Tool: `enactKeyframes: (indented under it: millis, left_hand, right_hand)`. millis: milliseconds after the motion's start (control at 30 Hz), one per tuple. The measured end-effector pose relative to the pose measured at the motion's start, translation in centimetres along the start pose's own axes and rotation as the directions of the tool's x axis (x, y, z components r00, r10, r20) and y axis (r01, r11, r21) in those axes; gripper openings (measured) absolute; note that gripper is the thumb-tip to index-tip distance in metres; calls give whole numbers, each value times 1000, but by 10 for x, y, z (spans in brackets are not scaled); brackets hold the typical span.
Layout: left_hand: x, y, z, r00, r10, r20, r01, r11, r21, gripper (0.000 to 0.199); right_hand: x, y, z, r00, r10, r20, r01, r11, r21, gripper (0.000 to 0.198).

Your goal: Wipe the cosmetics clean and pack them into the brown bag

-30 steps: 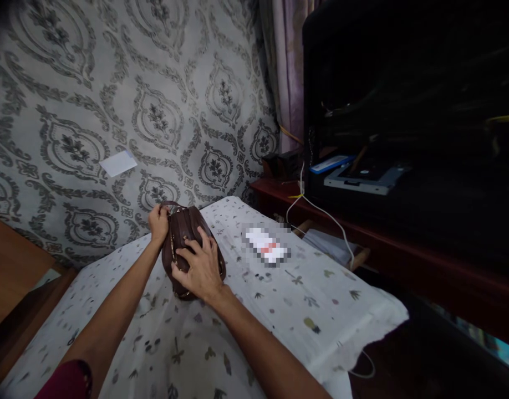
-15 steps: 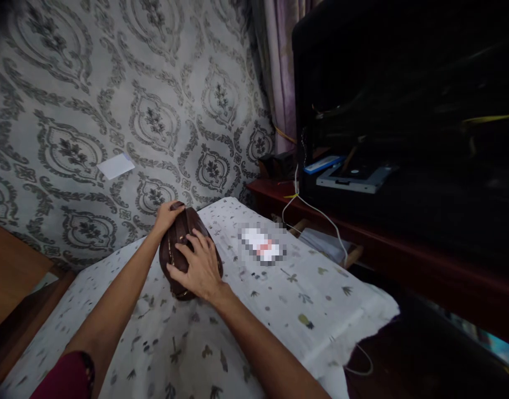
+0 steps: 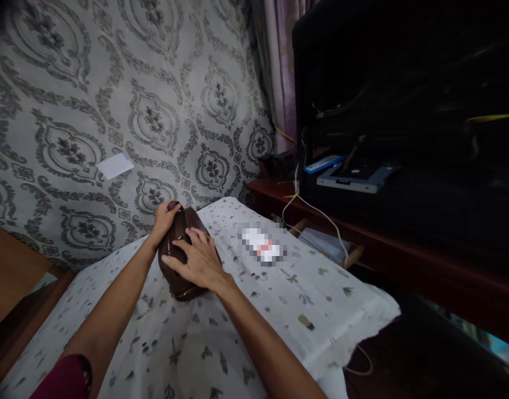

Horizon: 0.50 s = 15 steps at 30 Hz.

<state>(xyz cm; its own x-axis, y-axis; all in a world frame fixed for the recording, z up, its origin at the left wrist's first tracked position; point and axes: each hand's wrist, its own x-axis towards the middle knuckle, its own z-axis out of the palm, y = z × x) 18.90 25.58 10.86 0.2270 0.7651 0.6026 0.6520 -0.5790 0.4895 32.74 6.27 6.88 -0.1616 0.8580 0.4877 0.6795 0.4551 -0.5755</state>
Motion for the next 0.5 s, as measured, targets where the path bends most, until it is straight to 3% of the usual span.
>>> enactKeyframes:
  millis: [233,400,500]
  left_hand:
    - [-4,3,-3,1000,-3,-3,2,999,-35,19]
    - [-7,4,-3,1000,0,-1,0,997,-75,20]
    - [-8,3,-2,1000,-4,-4,4,996,-84,20]
  right_hand:
    - [-3,8,4,989,-101,111,109,992,-67,78]
    - [12,9,-3,993,-55,100,51,997,51,53]
    - [29,3,-1,999,28,35,-27,999,-21,47]
